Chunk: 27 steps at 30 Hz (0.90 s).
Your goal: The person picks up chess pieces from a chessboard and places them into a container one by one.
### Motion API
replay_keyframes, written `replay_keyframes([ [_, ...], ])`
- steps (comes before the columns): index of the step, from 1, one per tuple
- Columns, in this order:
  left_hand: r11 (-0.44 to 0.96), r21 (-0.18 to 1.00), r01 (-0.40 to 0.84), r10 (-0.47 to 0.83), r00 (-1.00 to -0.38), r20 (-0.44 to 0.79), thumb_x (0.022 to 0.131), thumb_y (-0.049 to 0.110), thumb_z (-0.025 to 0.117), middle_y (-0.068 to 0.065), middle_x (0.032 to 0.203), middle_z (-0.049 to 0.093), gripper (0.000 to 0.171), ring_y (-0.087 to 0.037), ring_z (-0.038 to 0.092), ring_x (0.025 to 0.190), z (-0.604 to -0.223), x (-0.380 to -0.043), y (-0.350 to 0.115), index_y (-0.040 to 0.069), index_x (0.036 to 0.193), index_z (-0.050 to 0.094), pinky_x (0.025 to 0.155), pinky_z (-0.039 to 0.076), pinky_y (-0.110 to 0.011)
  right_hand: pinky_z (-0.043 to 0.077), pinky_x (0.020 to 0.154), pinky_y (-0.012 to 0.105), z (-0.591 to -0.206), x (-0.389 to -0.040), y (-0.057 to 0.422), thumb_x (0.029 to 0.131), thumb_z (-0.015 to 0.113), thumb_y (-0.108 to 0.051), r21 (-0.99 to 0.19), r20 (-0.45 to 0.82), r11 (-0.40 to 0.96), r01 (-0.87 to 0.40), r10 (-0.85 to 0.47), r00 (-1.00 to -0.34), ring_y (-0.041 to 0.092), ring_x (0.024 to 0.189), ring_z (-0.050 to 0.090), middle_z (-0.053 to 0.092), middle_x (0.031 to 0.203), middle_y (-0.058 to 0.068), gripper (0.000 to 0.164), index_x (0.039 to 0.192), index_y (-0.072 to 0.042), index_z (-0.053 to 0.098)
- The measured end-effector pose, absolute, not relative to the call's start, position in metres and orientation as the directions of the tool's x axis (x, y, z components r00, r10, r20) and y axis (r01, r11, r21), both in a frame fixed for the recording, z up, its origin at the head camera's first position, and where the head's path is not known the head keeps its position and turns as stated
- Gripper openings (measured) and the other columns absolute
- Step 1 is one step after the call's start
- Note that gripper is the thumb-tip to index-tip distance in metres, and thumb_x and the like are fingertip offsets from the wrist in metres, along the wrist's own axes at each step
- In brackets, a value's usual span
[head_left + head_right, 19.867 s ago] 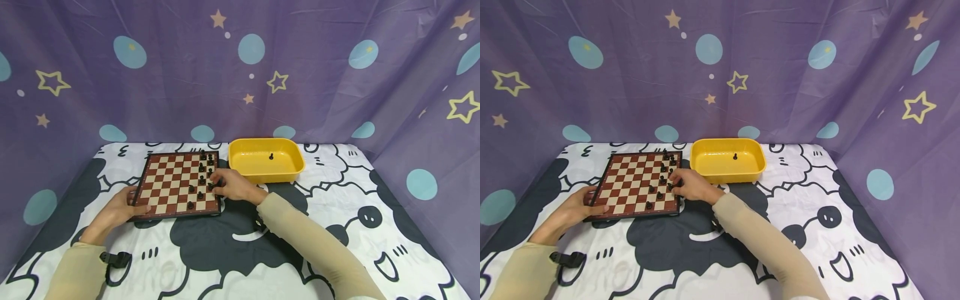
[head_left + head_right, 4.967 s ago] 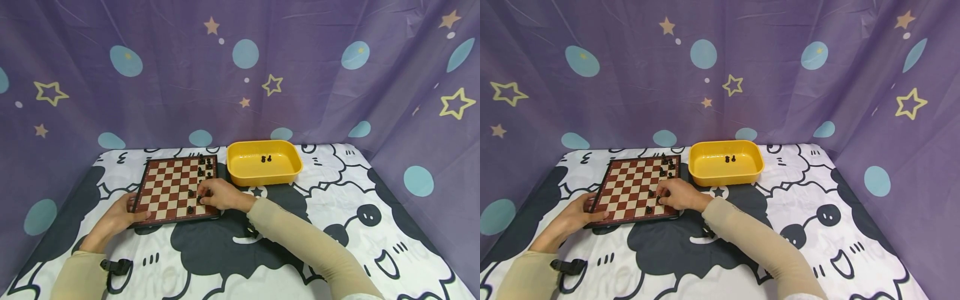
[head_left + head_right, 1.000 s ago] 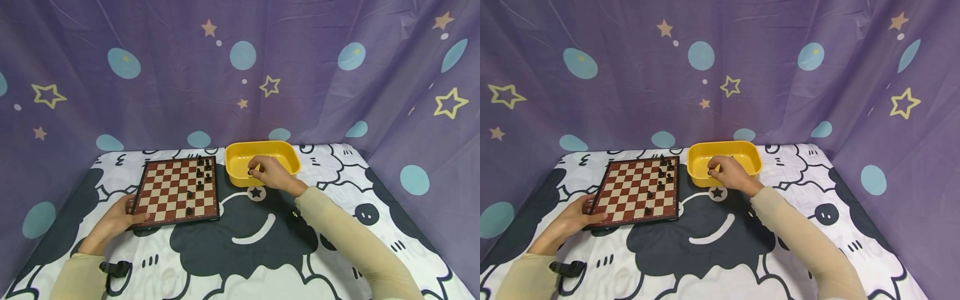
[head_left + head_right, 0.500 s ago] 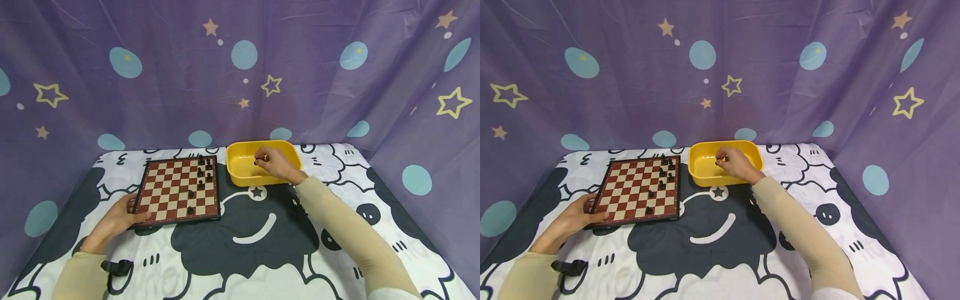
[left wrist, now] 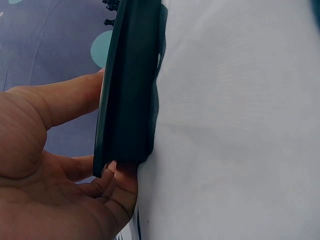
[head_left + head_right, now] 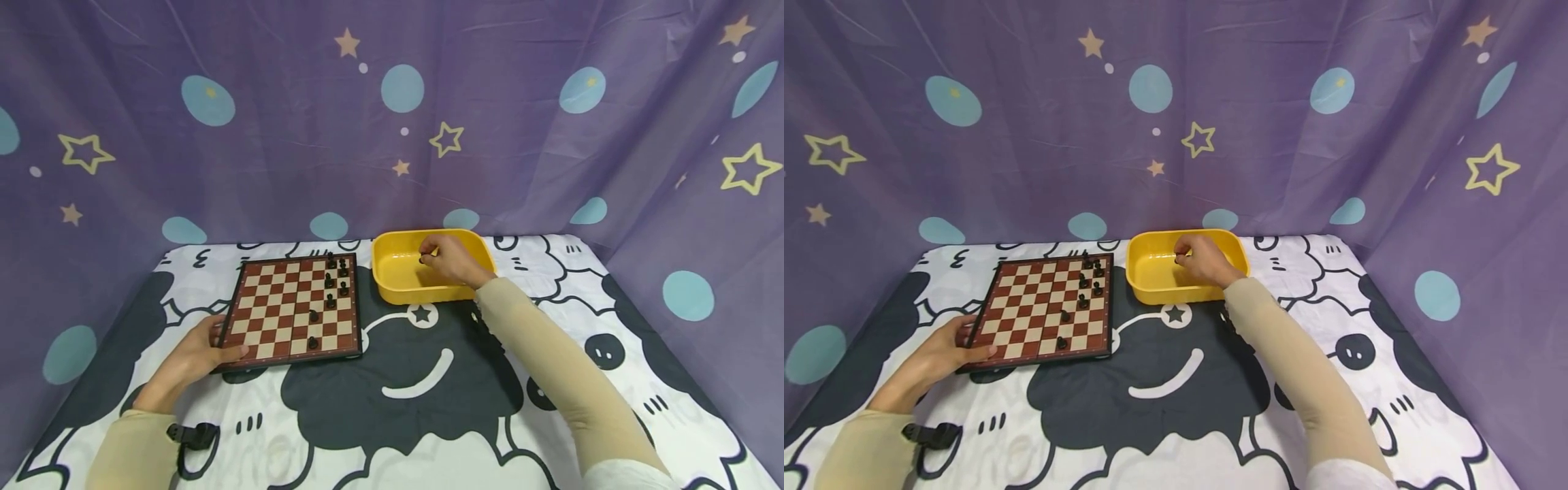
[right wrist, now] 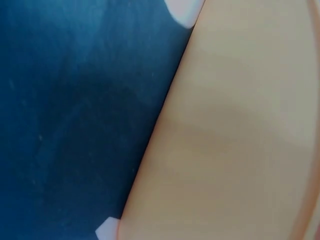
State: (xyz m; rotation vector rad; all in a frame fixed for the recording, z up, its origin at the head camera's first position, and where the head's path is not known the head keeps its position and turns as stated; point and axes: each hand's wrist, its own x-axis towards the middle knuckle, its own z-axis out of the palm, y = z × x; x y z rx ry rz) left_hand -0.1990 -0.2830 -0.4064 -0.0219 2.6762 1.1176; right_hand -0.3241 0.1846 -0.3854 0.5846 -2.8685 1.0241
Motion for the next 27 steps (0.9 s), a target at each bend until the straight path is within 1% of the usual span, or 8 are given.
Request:
replay_keyframes([
  [6,0.704,0.701,-0.113,0.073,-0.971,-0.229,0.083,0.024,0.076,-0.034,0.118,0.047,0.096,-0.04,0.053,0.103,-0.406,-0.198,-0.284,-0.017,0.143,0.013,0.079,0.044,-0.044,0.047,0.085,0.038,-0.391,-0.337,0.186,0.089,0.064,-0.007,-0.602,0.15,0.71,-0.365,-0.348,-0.925,0.023,0.09,0.058,0.066,0.096,0.008,0.015,0.102,0.0,0.069],
  [15,0.705,0.7,-0.116,0.068,-0.971,-0.23,0.083,0.025,0.076,-0.034,0.117,0.047,0.097,-0.041,0.053,0.103,-0.405,-0.198,-0.284,-0.018,0.143,0.013,0.079,0.044,-0.044,0.047,0.085,0.038,-0.395,-0.345,0.182,0.087,0.065,-0.006,-0.615,0.096,0.724,-0.313,-0.325,-0.941,0.024,0.089,0.057,0.066,0.096,0.008,0.016,0.103,-0.002,0.069],
  [21,0.707,0.699,-0.111,0.069,-0.972,-0.225,0.082,0.024,0.076,-0.034,0.117,0.047,0.096,-0.04,0.052,0.103,-0.404,-0.198,-0.282,-0.017,0.143,0.014,0.08,0.043,-0.045,0.046,0.086,0.037,-0.399,-0.35,0.179,0.087,0.065,-0.004,-0.581,0.088,0.749,-0.319,-0.333,-0.939,0.024,0.09,0.058,0.066,0.096,0.008,0.015,0.101,-0.001,0.069],
  [27,0.709,0.696,-0.113,0.067,-0.972,-0.227,0.082,0.024,0.076,-0.033,0.115,0.048,0.096,-0.039,0.052,0.101,-0.405,-0.199,-0.282,-0.016,0.143,0.014,0.079,0.043,-0.045,0.046,0.083,0.036,-0.404,-0.356,0.18,0.087,0.066,-0.004,-0.545,0.076,0.774,-0.323,-0.338,-0.938,0.023,0.087,0.057,0.066,0.093,0.009,0.011,0.097,-0.003,0.069],
])
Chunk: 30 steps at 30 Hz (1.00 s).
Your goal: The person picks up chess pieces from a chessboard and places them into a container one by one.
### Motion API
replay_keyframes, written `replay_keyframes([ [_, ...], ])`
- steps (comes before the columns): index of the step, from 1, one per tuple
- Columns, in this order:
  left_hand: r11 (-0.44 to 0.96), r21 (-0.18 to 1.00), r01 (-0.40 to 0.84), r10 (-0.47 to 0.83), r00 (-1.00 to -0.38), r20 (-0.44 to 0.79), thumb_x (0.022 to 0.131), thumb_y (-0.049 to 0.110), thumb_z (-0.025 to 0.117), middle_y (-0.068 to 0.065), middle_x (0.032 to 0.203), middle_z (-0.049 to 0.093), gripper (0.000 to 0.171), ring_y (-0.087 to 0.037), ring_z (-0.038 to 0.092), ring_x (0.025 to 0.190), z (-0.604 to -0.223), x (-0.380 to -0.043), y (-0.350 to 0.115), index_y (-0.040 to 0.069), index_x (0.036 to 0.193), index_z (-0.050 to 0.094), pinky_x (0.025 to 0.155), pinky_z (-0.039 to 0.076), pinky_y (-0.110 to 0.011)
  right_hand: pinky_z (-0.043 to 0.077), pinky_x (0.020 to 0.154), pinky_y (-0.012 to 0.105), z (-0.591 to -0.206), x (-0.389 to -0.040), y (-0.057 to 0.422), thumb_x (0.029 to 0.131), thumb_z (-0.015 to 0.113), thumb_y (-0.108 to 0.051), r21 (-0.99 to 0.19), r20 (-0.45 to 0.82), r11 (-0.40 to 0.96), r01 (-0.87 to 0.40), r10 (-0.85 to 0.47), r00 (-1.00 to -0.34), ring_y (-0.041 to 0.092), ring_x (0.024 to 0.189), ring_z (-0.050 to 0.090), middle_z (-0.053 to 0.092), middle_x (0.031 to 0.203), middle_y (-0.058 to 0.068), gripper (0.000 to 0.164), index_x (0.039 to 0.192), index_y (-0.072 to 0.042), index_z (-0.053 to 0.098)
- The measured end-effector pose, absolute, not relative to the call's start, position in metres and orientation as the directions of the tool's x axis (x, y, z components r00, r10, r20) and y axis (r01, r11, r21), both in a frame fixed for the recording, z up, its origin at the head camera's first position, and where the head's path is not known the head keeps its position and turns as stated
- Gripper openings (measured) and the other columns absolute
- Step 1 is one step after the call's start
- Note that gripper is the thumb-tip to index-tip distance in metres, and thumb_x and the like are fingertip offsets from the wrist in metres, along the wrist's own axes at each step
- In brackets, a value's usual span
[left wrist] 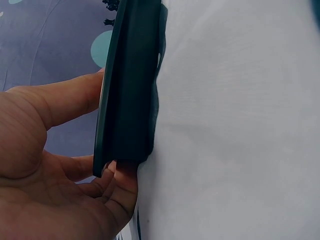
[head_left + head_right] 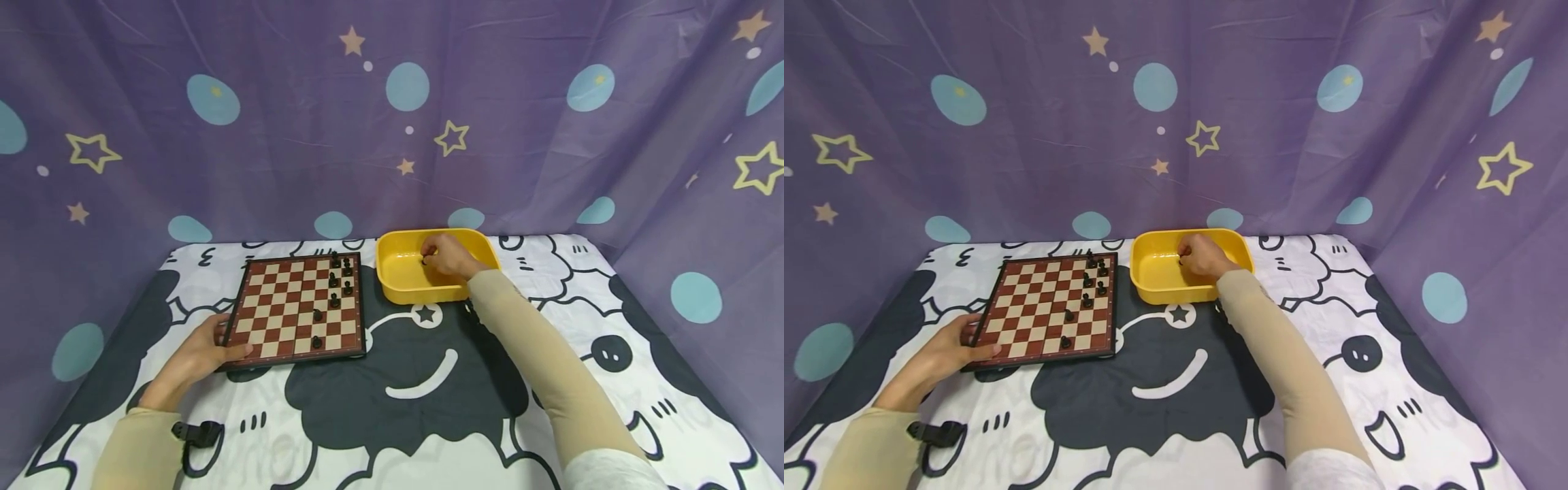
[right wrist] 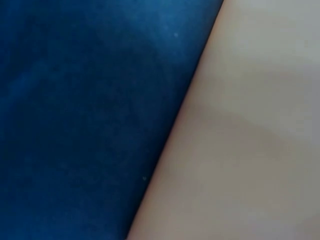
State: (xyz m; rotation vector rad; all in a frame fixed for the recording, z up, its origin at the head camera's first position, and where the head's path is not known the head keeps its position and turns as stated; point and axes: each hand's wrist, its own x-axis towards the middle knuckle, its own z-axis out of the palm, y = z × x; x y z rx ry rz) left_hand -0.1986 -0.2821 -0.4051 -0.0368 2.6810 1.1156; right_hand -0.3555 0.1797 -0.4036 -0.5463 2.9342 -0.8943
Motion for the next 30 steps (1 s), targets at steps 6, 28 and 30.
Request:
replay_keyframes([
  [6,0.705,0.7,-0.115,0.067,-0.971,-0.228,0.083,0.021,0.076,-0.032,0.115,0.048,0.095,-0.039,0.052,0.101,-0.403,-0.198,-0.281,-0.016,0.144,0.012,0.079,0.043,-0.045,0.047,0.083,0.036,-0.406,-0.358,0.182,0.085,0.066,-0.004,-0.535,0.07,0.778,-0.331,-0.349,-0.934,0.023,0.085,0.057,0.066,0.092,0.009,0.011,0.096,-0.003,0.069],
  [28,0.714,0.69,-0.119,0.063,-0.971,-0.232,0.083,0.023,0.076,-0.033,0.116,0.048,0.096,-0.039,0.053,0.101,-0.403,-0.198,-0.281,-0.017,0.143,0.013,0.079,0.044,-0.045,0.044,0.09,0.036,-0.401,-0.346,0.178,0.086,0.067,-0.016,-0.644,0.07,0.706,-0.296,-0.33,-0.941,0.02,0.095,0.055,0.065,0.101,0.002,0.018,0.103,-0.01,0.068],
  [30,0.714,0.691,-0.114,0.067,-0.971,-0.229,0.083,0.023,0.076,-0.033,0.115,0.049,0.096,-0.039,0.053,0.1,-0.403,-0.198,-0.281,-0.017,0.143,0.013,0.079,0.044,-0.045,0.044,0.089,0.036,-0.4,-0.345,0.177,0.086,0.068,-0.016,-0.655,0.07,0.697,-0.293,-0.33,-0.941,0.02,0.094,0.055,0.065,0.1,0.001,0.017,0.103,-0.012,0.068],
])
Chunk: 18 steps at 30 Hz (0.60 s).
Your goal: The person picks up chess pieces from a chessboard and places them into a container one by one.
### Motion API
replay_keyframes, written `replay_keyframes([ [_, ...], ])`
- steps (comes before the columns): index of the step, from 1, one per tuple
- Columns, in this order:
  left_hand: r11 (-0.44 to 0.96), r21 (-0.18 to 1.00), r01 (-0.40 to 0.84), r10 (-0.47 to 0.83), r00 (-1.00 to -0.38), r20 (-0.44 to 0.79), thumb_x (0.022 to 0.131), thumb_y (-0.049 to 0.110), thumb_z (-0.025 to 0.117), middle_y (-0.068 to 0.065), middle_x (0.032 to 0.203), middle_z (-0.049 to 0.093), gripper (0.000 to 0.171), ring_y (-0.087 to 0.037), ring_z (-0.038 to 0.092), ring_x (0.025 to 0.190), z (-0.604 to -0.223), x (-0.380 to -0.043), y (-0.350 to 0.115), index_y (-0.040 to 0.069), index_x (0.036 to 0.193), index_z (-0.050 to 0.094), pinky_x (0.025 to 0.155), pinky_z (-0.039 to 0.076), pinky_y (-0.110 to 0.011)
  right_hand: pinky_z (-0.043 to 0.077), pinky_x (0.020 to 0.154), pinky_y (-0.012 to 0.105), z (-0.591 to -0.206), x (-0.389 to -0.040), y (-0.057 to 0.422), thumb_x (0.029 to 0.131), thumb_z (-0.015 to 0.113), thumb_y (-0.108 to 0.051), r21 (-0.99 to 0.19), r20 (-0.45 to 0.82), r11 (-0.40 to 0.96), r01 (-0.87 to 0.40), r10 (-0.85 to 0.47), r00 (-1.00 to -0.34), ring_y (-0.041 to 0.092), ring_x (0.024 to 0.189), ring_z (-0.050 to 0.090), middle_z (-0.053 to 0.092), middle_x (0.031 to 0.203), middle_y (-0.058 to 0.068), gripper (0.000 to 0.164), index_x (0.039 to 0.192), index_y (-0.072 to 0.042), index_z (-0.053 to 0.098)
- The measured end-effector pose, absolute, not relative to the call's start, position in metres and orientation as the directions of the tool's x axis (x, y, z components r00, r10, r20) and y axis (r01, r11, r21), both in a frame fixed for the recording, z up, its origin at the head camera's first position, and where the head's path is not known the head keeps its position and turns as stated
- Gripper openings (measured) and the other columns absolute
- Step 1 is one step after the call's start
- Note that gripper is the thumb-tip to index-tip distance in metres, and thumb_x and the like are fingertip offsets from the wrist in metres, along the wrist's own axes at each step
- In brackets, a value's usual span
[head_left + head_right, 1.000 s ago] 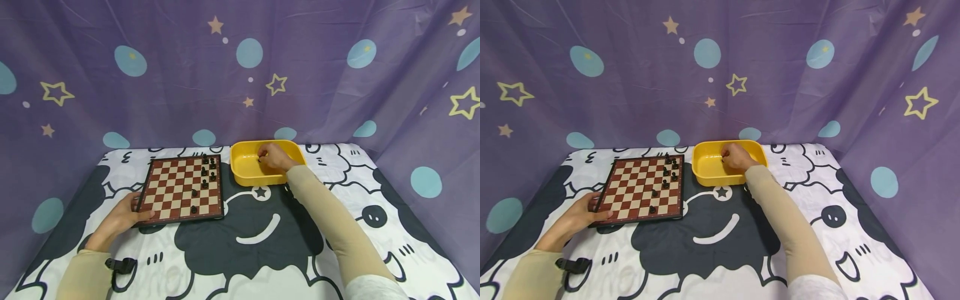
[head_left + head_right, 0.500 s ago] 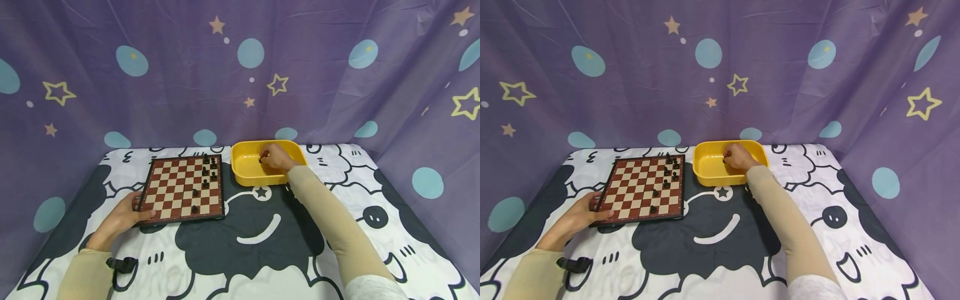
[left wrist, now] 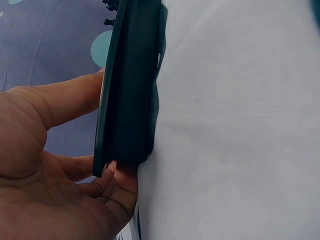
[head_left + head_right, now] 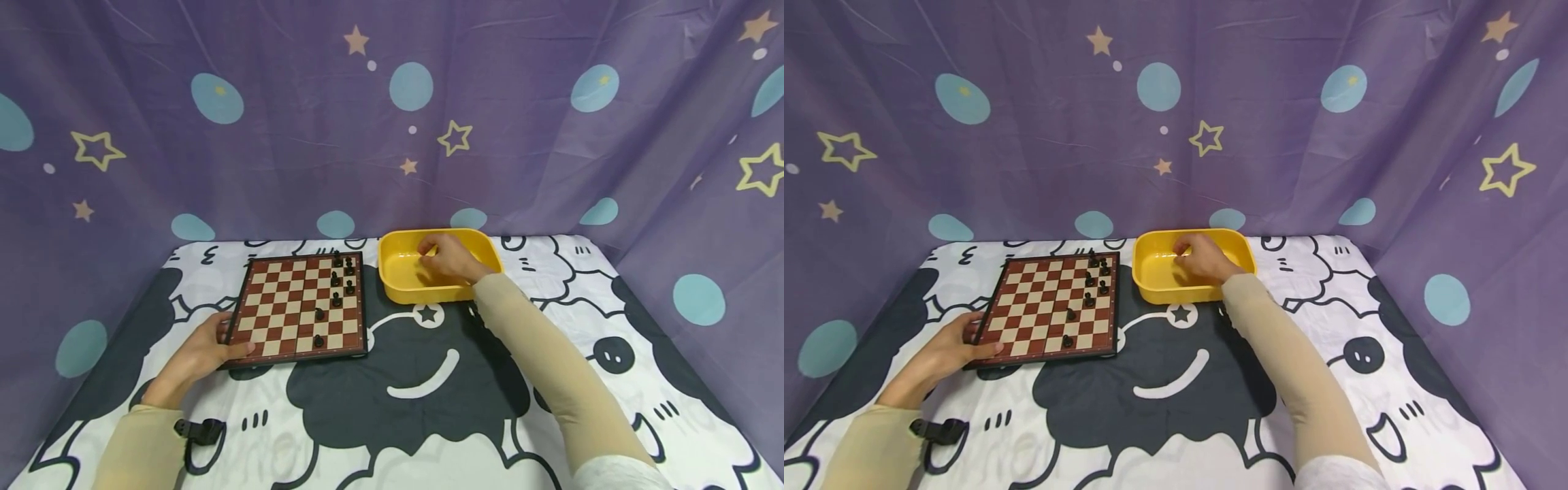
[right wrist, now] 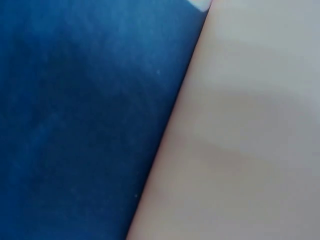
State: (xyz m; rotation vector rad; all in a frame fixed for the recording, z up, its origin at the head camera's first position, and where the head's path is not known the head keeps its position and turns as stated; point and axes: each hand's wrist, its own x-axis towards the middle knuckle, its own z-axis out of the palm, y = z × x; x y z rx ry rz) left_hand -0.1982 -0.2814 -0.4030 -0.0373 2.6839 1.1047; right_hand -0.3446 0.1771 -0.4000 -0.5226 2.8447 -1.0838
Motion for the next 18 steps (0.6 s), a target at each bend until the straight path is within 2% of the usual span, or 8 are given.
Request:
replay_keyframes([
  [18,0.704,0.704,-0.095,0.084,-0.973,-0.215,0.083,0.02,0.075,-0.032,0.114,0.049,0.093,-0.037,0.053,0.1,-0.405,-0.199,-0.282,-0.018,0.143,0.014,0.078,0.044,-0.042,0.047,0.079,0.032,-0.39,-0.322,0.168,0.085,0.071,-0.022,-0.642,0.152,0.652,-0.403,-0.407,-0.901,0.019,0.083,0.057,0.068,0.098,0.0,0.02,0.102,-0.011,0.071],
])
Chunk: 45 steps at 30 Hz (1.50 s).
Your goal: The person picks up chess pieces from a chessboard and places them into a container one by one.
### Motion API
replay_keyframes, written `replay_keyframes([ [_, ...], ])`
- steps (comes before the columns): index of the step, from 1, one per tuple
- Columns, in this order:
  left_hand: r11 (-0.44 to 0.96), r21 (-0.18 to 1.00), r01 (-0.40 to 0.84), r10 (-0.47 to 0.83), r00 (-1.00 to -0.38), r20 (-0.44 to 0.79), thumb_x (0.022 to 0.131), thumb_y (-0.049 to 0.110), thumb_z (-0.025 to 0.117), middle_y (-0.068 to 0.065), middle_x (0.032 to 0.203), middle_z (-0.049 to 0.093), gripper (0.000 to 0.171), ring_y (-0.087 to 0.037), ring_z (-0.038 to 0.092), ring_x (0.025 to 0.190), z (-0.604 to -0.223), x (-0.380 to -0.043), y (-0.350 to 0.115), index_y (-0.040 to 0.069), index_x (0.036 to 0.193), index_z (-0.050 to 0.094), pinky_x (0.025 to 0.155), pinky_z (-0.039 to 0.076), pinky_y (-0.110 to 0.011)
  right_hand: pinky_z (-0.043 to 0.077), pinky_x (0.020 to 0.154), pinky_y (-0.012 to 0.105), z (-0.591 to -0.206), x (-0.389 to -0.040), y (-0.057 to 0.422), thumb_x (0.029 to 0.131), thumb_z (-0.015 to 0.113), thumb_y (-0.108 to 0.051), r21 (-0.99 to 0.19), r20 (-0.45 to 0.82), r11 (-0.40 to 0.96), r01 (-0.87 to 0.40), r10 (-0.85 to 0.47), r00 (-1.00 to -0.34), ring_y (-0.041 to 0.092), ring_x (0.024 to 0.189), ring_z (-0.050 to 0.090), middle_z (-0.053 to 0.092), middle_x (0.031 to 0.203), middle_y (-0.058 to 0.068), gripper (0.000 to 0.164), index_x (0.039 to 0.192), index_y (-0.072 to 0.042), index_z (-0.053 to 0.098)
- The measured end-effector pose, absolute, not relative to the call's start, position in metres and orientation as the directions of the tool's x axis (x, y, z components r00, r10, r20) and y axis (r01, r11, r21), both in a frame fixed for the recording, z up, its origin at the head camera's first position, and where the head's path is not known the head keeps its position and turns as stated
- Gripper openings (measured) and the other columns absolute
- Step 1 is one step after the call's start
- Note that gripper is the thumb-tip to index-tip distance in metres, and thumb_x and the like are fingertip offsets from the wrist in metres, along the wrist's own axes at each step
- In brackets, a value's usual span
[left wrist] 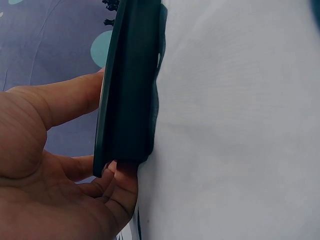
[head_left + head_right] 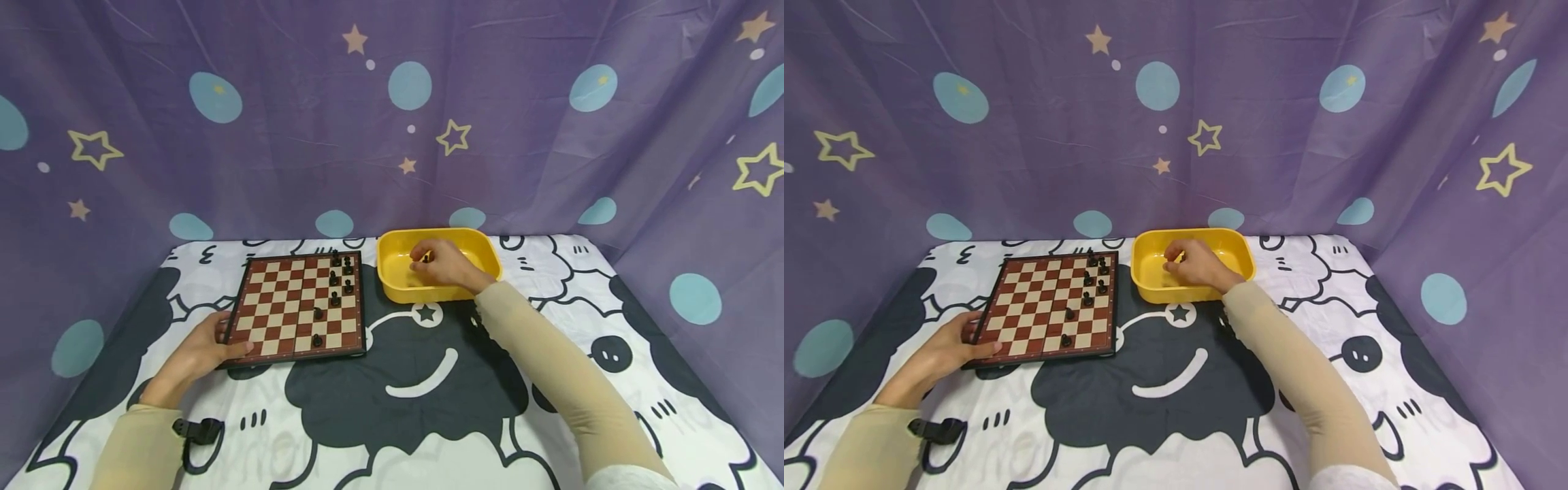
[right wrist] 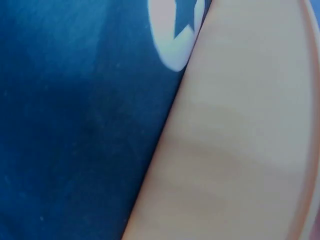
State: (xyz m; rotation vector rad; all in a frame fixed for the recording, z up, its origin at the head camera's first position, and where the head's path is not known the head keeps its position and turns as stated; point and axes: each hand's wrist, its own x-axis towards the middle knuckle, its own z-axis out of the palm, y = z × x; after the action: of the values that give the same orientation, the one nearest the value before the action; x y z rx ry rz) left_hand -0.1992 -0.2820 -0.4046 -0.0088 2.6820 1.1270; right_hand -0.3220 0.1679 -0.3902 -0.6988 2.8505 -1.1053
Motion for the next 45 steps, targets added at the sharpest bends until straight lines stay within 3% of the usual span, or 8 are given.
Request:
replay_keyframes([
  [16,0.712,0.691,-0.12,0.064,-0.97,-0.235,0.083,0.025,0.075,-0.033,0.117,0.047,0.096,-0.039,0.052,0.103,-0.406,-0.199,-0.282,-0.016,0.143,0.014,0.08,0.043,-0.045,0.048,0.071,0.03,-0.382,-0.293,0.152,0.092,0.064,-0.026,-0.619,0.215,0.61,-0.495,-0.475,-0.854,0.016,0.077,0.055,0.066,0.094,-0.006,0.018,0.102,-0.013,0.071],
  [22,0.712,0.69,-0.127,0.06,-0.969,-0.24,0.084,0.025,0.075,-0.035,0.12,0.046,0.096,-0.041,0.052,0.104,-0.406,-0.198,-0.282,-0.016,0.144,0.013,0.082,0.043,-0.047,0.047,0.072,0.028,-0.384,-0.28,0.147,0.092,0.063,-0.024,-0.572,0.296,0.599,-0.561,-0.487,-0.822,0.011,0.079,0.056,0.065,0.09,-0.007,0.013,0.098,-0.015,0.071],
  [32,0.714,0.689,-0.124,0.058,-0.97,-0.235,0.083,0.025,0.075,-0.034,0.119,0.046,0.096,-0.041,0.051,0.104,-0.406,-0.199,-0.282,-0.016,0.144,0.013,0.081,0.042,-0.046,0.05,0.073,0.036,-0.379,-0.257,0.131,0.092,0.063,-0.021,-0.576,0.354,0.552,-0.603,-0.496,-0.793,0.01,0.081,0.054,0.064,0.09,-0.006,0.015,0.099,-0.01,0.071],
  [45,0.711,0.696,-0.098,0.076,-0.974,-0.214,0.083,0.022,0.075,-0.032,0.115,0.049,0.094,-0.038,0.053,0.1,-0.405,-0.199,-0.281,-0.018,0.143,0.013,0.077,0.044,-0.042,0.046,0.066,0.024,-0.383,-0.236,0.105,0.092,0.065,-0.023,-0.572,0.369,0.475,-0.669,-0.579,-0.727,0.005,0.074,0.052,0.061,0.09,-0.01,0.014,0.103,-0.015,0.069],
])
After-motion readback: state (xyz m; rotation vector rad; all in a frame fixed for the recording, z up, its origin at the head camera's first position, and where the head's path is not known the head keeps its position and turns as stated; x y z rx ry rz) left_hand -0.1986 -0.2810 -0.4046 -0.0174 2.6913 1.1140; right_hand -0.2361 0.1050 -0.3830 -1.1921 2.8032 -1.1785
